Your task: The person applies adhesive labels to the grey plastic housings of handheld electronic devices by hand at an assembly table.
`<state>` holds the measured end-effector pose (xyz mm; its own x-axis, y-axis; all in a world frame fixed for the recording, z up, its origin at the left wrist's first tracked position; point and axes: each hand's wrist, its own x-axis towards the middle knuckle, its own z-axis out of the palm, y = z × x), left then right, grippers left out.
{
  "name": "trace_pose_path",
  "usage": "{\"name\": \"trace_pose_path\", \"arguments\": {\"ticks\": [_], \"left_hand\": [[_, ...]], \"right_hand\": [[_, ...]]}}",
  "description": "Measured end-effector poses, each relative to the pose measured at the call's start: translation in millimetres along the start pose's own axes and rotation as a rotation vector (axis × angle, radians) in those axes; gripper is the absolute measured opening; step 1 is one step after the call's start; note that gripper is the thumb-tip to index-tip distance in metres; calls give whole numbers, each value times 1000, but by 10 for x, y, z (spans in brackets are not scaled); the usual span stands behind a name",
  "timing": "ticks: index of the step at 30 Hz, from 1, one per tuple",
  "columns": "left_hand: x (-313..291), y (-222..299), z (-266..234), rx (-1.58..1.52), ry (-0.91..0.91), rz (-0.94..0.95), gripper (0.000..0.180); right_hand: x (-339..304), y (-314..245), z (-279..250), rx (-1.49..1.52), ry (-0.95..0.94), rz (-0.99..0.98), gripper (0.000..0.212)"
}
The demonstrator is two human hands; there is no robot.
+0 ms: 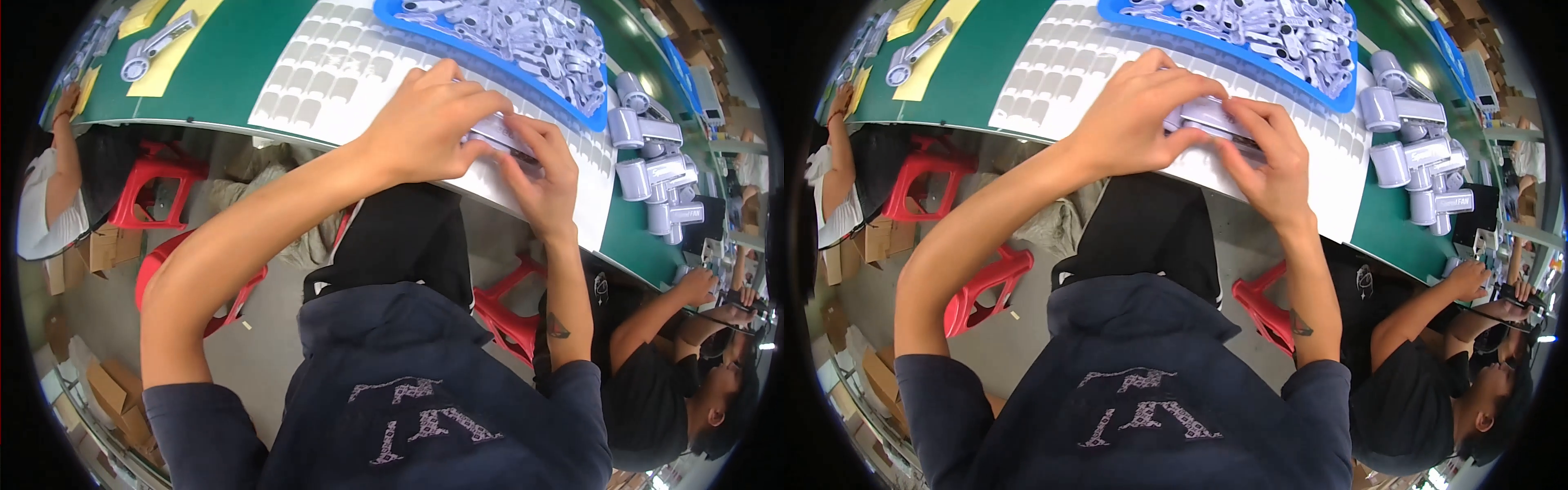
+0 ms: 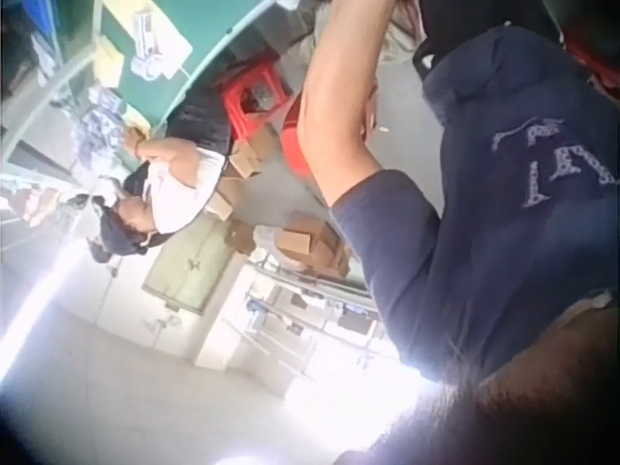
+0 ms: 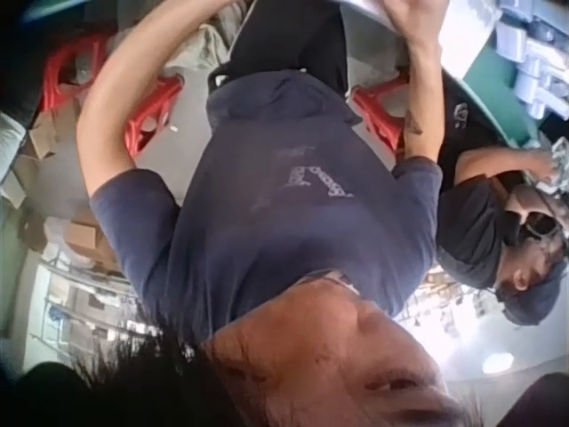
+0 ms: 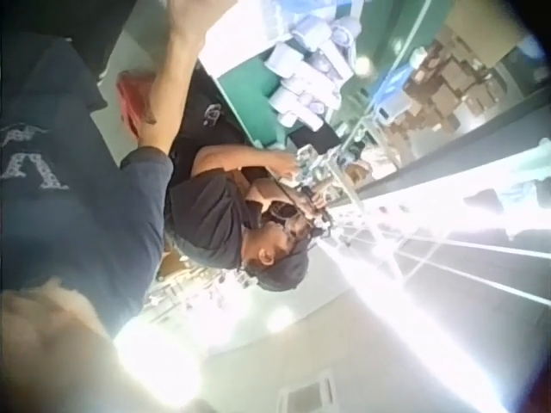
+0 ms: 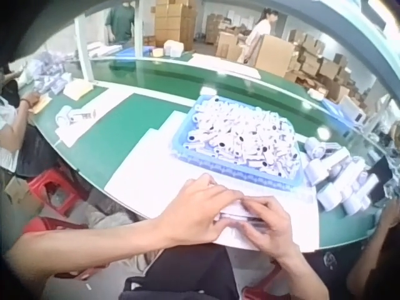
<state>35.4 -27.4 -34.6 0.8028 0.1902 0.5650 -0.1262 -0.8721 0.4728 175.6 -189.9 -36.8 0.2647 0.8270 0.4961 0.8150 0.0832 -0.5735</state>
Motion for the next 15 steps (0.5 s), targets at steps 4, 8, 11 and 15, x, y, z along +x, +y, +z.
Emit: {"name": "trace_pose_path", "arguments": {"ticks": [4, 8, 11, 15], "left_hand": [[-4, -89, 17, -107, 39, -41, 49], [-138, -40, -237, -243, 343, -225, 47], [-281, 27, -534, -534, 720, -451, 47], [-508, -7, -763, -678, 1096, -390, 50]], "right_hand": [[77, 31, -37, 129, -95, 107, 39], [196, -105, -109, 313, 375, 100, 29], [331, -165, -65, 222, 120, 106, 18], [568, -297, 420, 199, -151, 111, 16]]}}
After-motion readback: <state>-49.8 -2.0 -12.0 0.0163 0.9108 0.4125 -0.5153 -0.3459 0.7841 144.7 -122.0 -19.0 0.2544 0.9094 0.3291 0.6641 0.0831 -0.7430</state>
